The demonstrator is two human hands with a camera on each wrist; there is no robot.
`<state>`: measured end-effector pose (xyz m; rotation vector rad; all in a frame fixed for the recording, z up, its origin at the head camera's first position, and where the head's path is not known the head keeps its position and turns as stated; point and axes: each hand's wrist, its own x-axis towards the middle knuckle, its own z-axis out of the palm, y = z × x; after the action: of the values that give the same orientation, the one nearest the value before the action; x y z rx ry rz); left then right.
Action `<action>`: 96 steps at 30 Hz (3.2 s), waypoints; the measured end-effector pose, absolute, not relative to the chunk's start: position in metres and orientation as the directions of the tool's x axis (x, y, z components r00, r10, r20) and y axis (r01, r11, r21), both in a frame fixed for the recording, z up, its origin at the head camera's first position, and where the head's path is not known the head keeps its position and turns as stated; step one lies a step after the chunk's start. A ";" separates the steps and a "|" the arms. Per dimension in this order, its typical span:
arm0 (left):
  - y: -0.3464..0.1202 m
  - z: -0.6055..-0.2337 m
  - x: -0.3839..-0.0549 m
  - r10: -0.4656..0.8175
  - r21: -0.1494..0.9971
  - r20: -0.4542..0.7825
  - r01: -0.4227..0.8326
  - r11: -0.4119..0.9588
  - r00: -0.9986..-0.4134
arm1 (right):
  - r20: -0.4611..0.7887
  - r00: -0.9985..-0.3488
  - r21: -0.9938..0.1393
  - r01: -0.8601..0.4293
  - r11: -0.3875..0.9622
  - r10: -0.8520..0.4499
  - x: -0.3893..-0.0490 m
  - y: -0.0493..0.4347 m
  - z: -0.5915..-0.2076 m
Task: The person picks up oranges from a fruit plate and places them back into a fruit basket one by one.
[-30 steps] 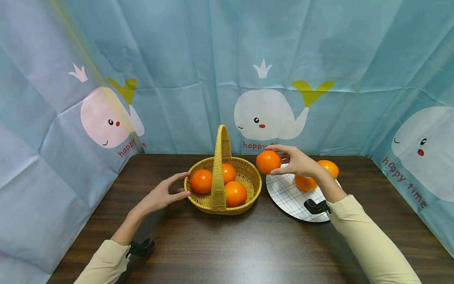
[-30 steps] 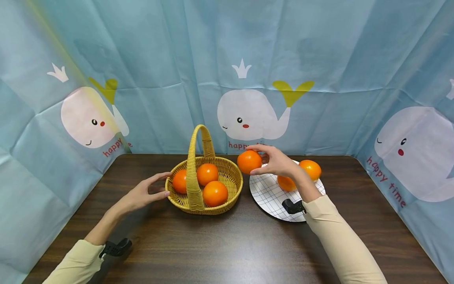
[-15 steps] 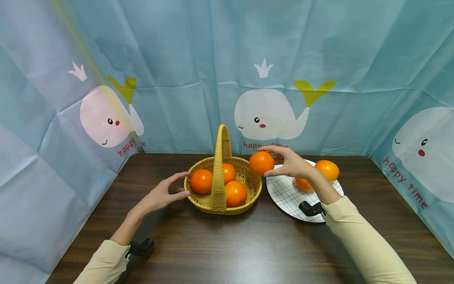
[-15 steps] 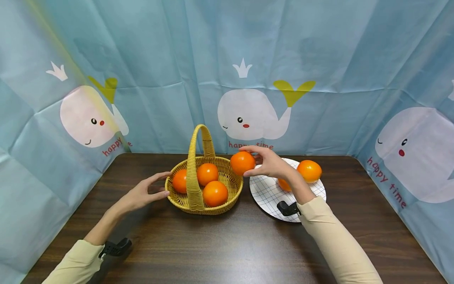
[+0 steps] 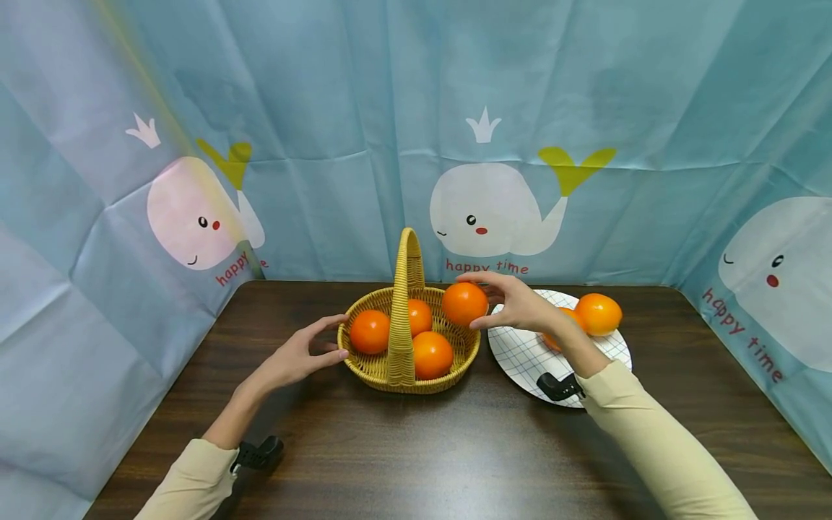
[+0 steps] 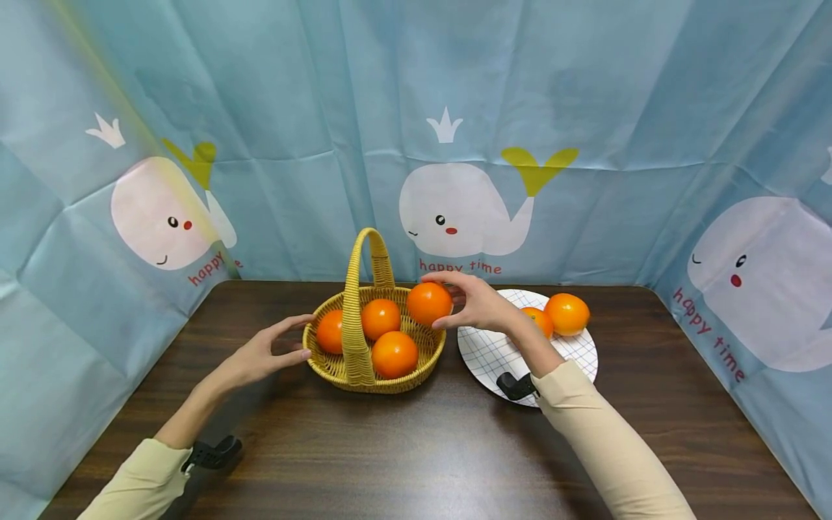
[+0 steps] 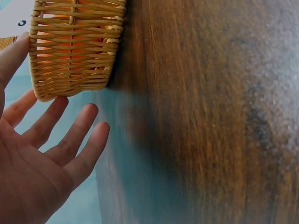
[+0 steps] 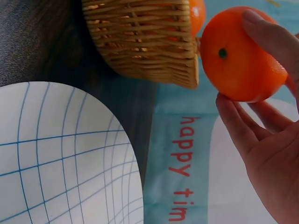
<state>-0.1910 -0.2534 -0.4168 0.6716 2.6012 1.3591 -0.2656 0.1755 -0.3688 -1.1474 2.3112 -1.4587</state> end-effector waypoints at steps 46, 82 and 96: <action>-0.254 -0.417 -0.193 0.443 0.805 0.083 0.322 0.499 -0.893 | 0.248 -0.768 -0.814 -0.496 0.303 -0.590 -0.264 0.202 -0.378; -0.255 -0.420 -0.194 0.447 0.808 0.089 0.326 0.490 -0.890 | 0.226 -0.872 -0.726 -0.448 0.522 -0.433 -0.239 0.314 -0.360; -0.256 -0.419 -0.194 0.453 0.815 0.090 0.327 0.479 -0.887 | 0.145 -0.840 -0.657 -0.477 0.584 -0.523 -0.232 0.322 -0.369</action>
<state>-0.1938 -0.2556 -0.4194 0.6850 2.5805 1.3758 -0.2320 0.3221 -0.3687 -0.8651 2.7379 -1.1063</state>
